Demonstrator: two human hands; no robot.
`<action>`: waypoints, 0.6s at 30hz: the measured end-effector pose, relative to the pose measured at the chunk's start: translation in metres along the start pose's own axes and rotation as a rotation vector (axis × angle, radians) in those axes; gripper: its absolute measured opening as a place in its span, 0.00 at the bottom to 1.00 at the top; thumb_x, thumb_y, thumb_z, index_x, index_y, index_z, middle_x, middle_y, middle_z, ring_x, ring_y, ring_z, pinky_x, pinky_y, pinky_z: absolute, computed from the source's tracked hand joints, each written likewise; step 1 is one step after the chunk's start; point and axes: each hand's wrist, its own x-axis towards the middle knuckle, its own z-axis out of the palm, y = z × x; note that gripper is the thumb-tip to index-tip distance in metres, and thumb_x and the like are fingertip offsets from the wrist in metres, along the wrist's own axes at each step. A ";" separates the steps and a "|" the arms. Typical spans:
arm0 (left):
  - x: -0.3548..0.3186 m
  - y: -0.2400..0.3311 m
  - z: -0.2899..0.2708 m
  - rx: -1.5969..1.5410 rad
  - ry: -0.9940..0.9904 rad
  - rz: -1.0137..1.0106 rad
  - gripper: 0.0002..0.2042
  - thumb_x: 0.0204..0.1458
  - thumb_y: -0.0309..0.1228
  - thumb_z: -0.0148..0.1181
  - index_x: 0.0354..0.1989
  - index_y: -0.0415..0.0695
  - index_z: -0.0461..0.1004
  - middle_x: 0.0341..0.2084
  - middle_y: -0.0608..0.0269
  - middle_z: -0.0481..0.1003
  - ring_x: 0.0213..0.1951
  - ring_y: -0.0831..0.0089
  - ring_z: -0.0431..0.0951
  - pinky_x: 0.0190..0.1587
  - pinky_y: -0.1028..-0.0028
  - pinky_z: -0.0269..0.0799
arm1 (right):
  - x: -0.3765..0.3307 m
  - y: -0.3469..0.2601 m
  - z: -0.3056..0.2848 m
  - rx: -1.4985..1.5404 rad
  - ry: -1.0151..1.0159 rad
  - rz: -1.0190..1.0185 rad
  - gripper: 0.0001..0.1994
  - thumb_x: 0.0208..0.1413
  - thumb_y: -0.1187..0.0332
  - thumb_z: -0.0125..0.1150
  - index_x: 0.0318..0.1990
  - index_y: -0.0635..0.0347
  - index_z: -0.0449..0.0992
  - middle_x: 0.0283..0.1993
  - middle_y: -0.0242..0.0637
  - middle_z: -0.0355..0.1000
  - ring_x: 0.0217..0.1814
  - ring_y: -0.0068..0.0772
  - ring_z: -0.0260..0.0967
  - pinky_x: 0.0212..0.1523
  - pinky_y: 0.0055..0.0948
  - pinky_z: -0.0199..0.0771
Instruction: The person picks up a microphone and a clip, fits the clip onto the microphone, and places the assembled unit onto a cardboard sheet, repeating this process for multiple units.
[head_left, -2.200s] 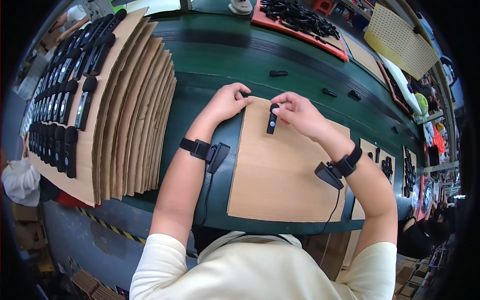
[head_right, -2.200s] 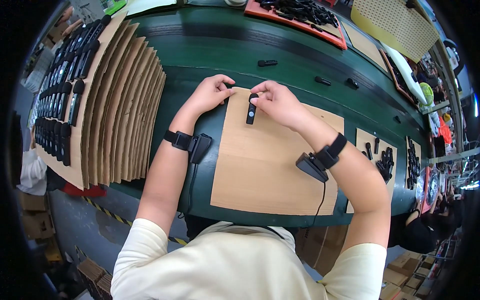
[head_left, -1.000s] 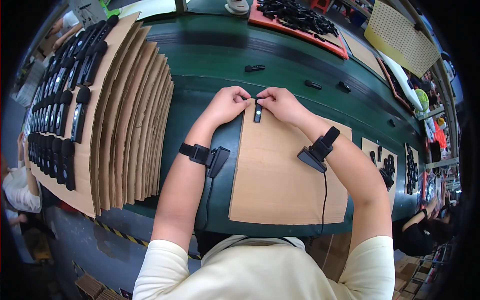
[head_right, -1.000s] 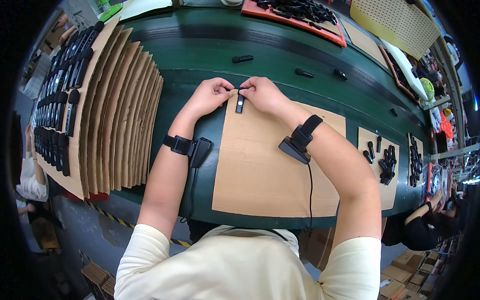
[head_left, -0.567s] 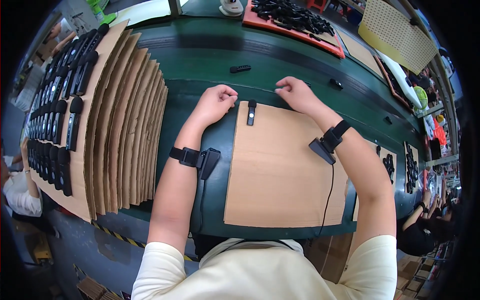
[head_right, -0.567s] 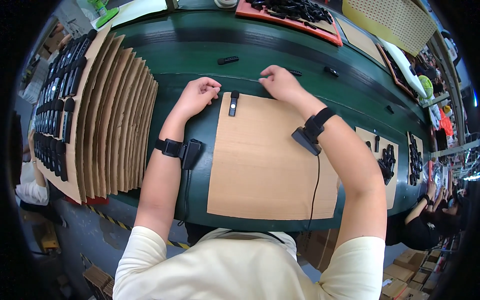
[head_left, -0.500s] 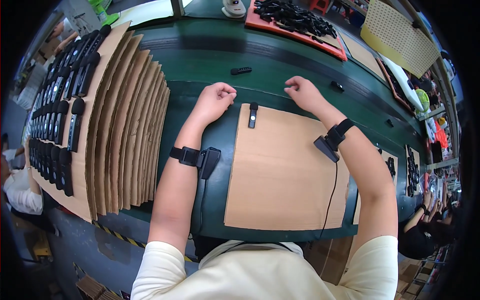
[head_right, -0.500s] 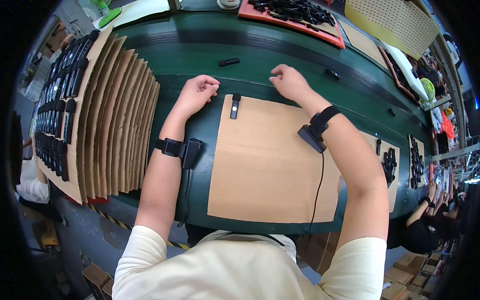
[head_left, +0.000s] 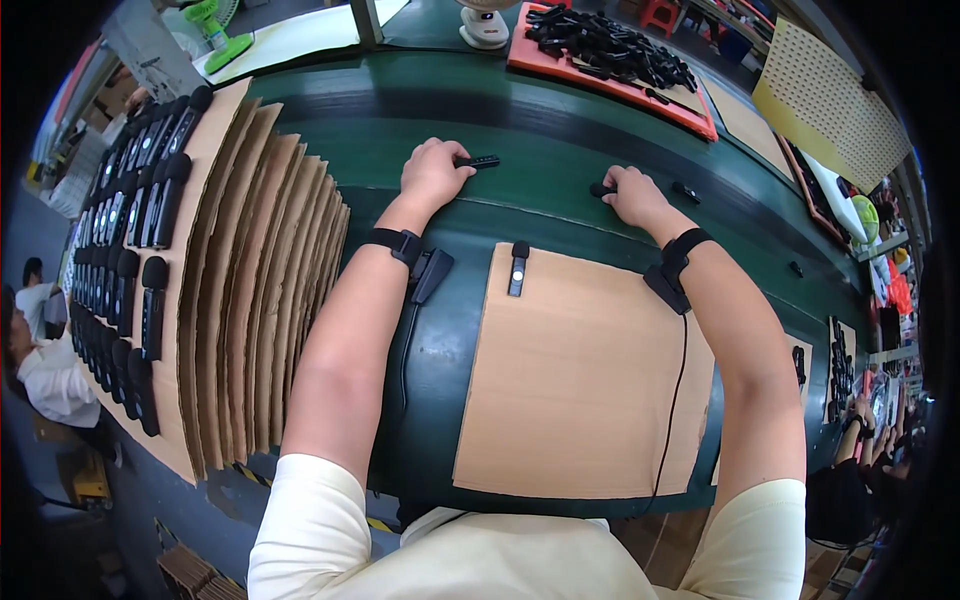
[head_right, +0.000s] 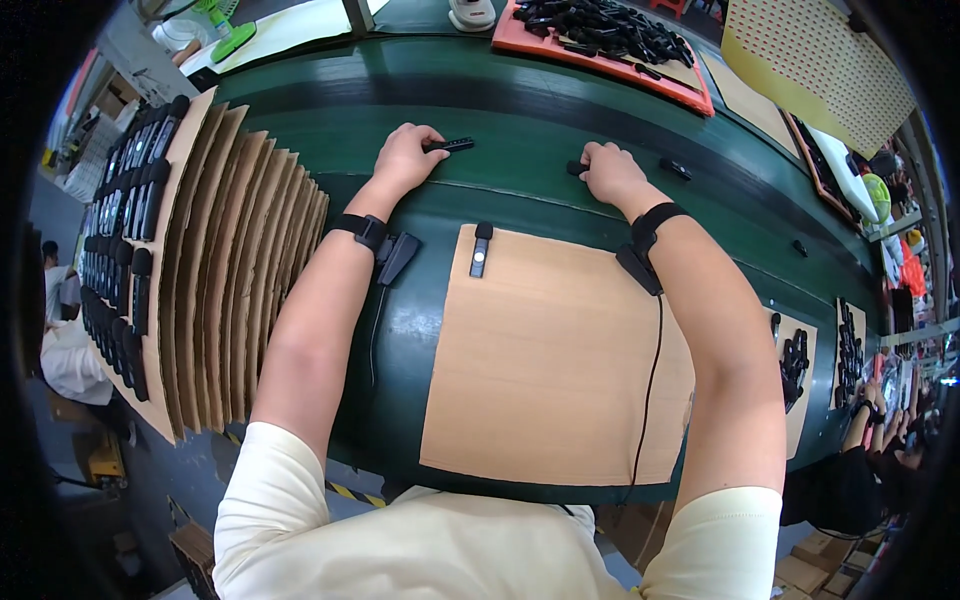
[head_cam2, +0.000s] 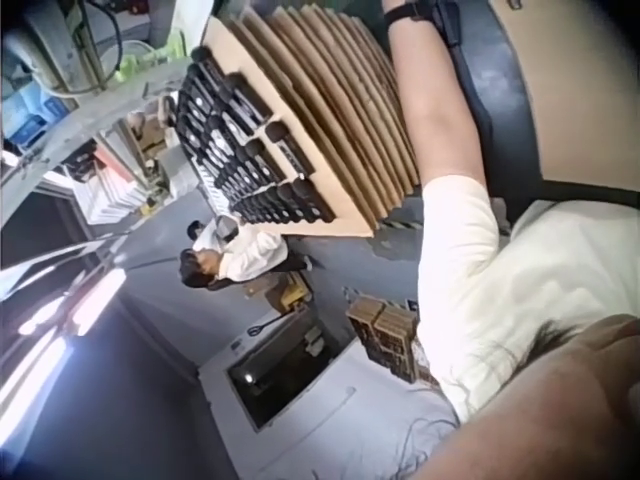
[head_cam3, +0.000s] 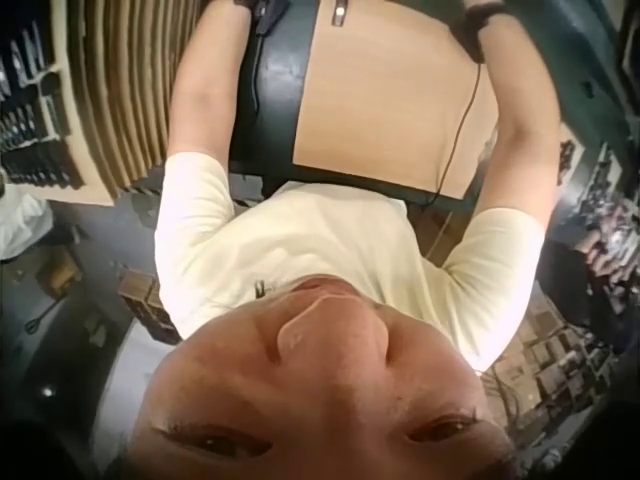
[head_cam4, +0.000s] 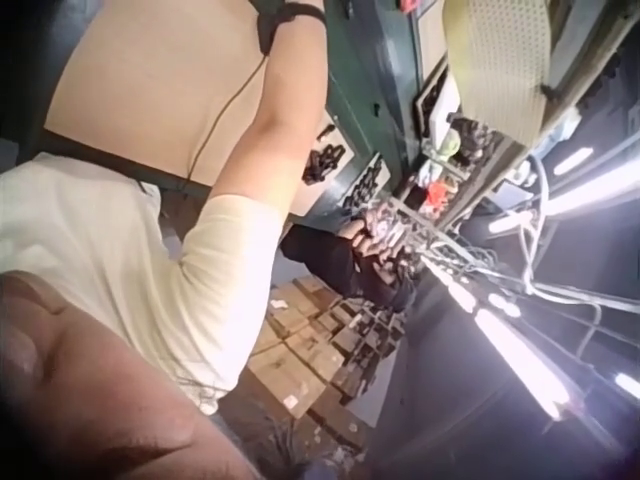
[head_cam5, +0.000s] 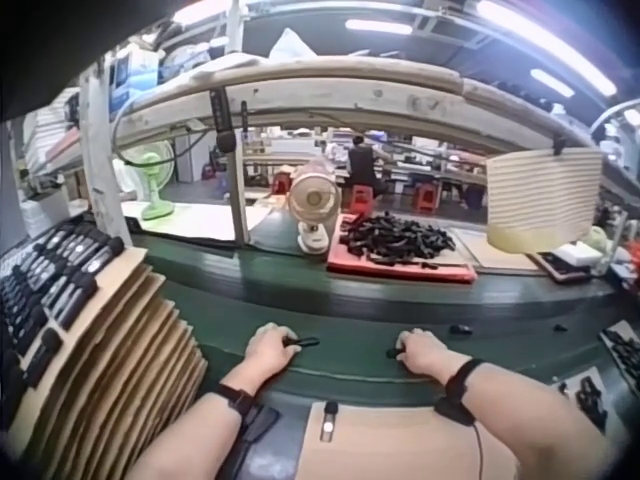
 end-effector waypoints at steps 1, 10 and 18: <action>0.001 -0.002 0.000 -0.005 0.009 0.008 0.15 0.46 0.31 0.68 0.41 0.41 0.77 0.38 0.56 0.76 0.43 0.63 0.76 0.48 0.67 0.71 | -0.001 0.001 -0.003 0.052 -0.005 -0.023 0.13 0.56 0.68 0.61 0.47 0.59 0.70 0.48 0.48 0.72 0.50 0.49 0.70 0.51 0.40 0.70; -0.087 0.044 -0.051 -0.625 0.015 0.029 0.12 0.50 0.21 0.64 0.43 0.37 0.76 0.35 0.61 0.77 0.35 0.80 0.75 0.42 0.81 0.70 | -0.154 -0.044 -0.057 0.871 0.054 -0.287 0.09 0.56 0.75 0.61 0.43 0.64 0.69 0.37 0.29 0.70 0.39 0.17 0.67 0.41 0.20 0.68; -0.235 0.113 -0.095 -0.972 -0.045 0.090 0.13 0.45 0.16 0.65 0.40 0.35 0.76 0.35 0.61 0.77 0.37 0.75 0.75 0.42 0.77 0.71 | -0.323 -0.057 -0.043 1.443 -0.031 -0.018 0.14 0.50 0.82 0.63 0.44 0.66 0.71 0.41 0.33 0.71 0.43 0.20 0.67 0.45 0.21 0.68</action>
